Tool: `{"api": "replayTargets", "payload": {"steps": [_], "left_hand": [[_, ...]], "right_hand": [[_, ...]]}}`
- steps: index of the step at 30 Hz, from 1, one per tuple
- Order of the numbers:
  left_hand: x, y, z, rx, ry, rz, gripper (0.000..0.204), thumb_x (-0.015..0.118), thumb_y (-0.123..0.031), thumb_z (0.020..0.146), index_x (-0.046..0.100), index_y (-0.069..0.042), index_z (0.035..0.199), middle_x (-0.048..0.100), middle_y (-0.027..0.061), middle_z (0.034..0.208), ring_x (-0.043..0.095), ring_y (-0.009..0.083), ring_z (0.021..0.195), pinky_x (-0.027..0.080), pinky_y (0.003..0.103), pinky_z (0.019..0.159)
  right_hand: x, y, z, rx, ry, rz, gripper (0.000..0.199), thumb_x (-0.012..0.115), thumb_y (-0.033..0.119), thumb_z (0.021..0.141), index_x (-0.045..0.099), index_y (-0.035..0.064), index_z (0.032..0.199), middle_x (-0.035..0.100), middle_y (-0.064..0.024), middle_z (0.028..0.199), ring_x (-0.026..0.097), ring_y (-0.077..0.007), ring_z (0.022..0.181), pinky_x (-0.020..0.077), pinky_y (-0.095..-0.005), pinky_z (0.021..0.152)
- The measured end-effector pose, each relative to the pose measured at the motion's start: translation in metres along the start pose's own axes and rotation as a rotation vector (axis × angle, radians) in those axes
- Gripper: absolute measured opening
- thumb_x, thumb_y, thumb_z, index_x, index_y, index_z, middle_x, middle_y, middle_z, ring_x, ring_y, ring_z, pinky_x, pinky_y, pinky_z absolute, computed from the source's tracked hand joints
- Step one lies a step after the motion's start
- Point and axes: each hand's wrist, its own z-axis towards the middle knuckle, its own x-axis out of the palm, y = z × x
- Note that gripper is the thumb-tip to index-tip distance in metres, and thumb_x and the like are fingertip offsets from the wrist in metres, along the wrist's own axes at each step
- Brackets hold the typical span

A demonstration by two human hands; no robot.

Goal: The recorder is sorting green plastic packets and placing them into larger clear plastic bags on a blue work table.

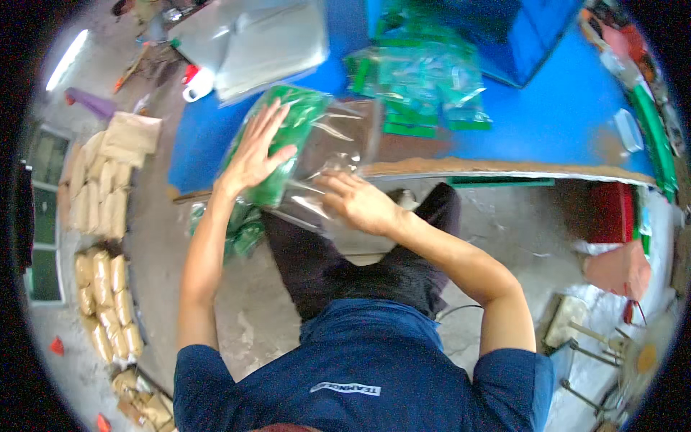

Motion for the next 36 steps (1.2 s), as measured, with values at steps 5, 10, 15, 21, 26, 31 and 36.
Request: {"api": "replayTargets", "payload": {"steps": [5, 10, 15, 21, 26, 31, 36], "left_hand": [[0.018, 0.003, -0.002, -0.039, 0.135, 0.124, 0.077, 0.057, -0.052, 0.093, 0.028, -0.017, 0.156, 0.021, 0.0122, 0.163, 0.016, 0.0337, 0.151, 0.009, 0.051, 0.122], [0.019, 0.005, 0.001, 0.068, 0.281, 0.178, 0.075, 0.055, -0.03, 0.091, 0.023, -0.017, 0.158, 0.015, 0.0097, 0.165, 0.012, 0.0303, 0.152, 0.008, 0.05, 0.123], [-0.016, 0.029, -0.043, 0.012, 0.334, 0.28, 0.074, 0.057, -0.013, 0.086, 0.029, -0.014, 0.155, 0.019, 0.0096, 0.164, 0.02, 0.0337, 0.15, 0.01, 0.051, 0.123], [-0.05, 0.067, -0.068, -0.047, 0.067, 0.643, 0.061, 0.059, 0.01, 0.073, 0.056, -0.006, 0.132, 0.046, 0.0142, 0.149, 0.037, 0.036, 0.141, 0.028, 0.05, 0.118], [0.026, -0.063, -0.109, -0.632, -0.199, -0.584, 0.022, 0.066, -0.019, 0.094, 0.066, -0.001, 0.107, 0.07, 0.0158, 0.103, 0.07, 0.0242, 0.086, 0.057, 0.033, 0.078], [0.093, -0.131, -0.081, -0.936, -0.179, -1.615, 0.039, 0.06, -0.034, 0.099, 0.061, 0.002, 0.113, 0.07, 0.014, 0.102, 0.071, 0.0208, 0.085, 0.057, 0.032, 0.077], [0.118, -0.13, -0.068, -0.878, -0.335, -1.775, 0.033, 0.068, -0.023, 0.094, 0.06, -0.001, 0.118, 0.066, 0.0079, 0.116, 0.066, 0.0189, 0.099, 0.057, 0.033, 0.082]], "right_hand": [[-0.064, -0.052, -0.02, 0.307, -0.129, 0.054, 0.037, 0.067, 0.012, 0.083, 0.061, 0.0052, 0.119, 0.055, -0.0188, 0.133, 0.056, -0.0388, 0.119, 0.0467, -0.045, 0.1], [-0.108, -0.195, -0.019, 0.596, -0.298, -0.529, 0.085, 0.067, 0.066, 0.081, 0.043, 0.0196, 0.147, 0.031, -0.0261, 0.152, 0.029, -0.0503, 0.14, 0.0277, -0.0633, 0.111], [-0.059, -0.204, -0.032, 0.767, -0.052, -0.489, 0.092, 0.05, 0.083, 0.078, 0.041, 0.0263, 0.15, 0.026, -0.0258, 0.156, 0.019, -0.0507, 0.144, 0.0158, -0.0701, 0.112], [-0.061, -0.128, -0.026, 0.688, 0.059, -0.367, 0.092, 0.046, 0.085, 0.079, 0.044, 0.0234, 0.148, 0.031, -0.0274, 0.154, 0.022, -0.0512, 0.143, 0.0156, -0.0689, 0.113], [-0.073, -0.098, -0.023, 0.43, 0.031, -0.304, 0.092, 0.045, 0.078, 0.086, 0.043, 0.0094, 0.147, 0.035, -0.022, 0.154, 0.021, -0.043, 0.147, 0.0144, -0.0632, 0.117], [-0.063, -0.052, -0.03, 0.189, 0.189, -0.312, 0.087, 0.047, 0.074, 0.087, 0.051, 0.0053, 0.14, 0.043, -0.0147, 0.151, 0.023, -0.0361, 0.148, 0.0145, -0.0602, 0.119], [-0.065, -0.037, -0.013, 0.117, 0.075, 0.047, 0.067, 0.056, 0.055, 0.092, 0.058, 0.0005, 0.13, 0.058, -0.0203, 0.132, 0.044, -0.0407, 0.134, 0.0279, -0.0535, 0.116]]}}
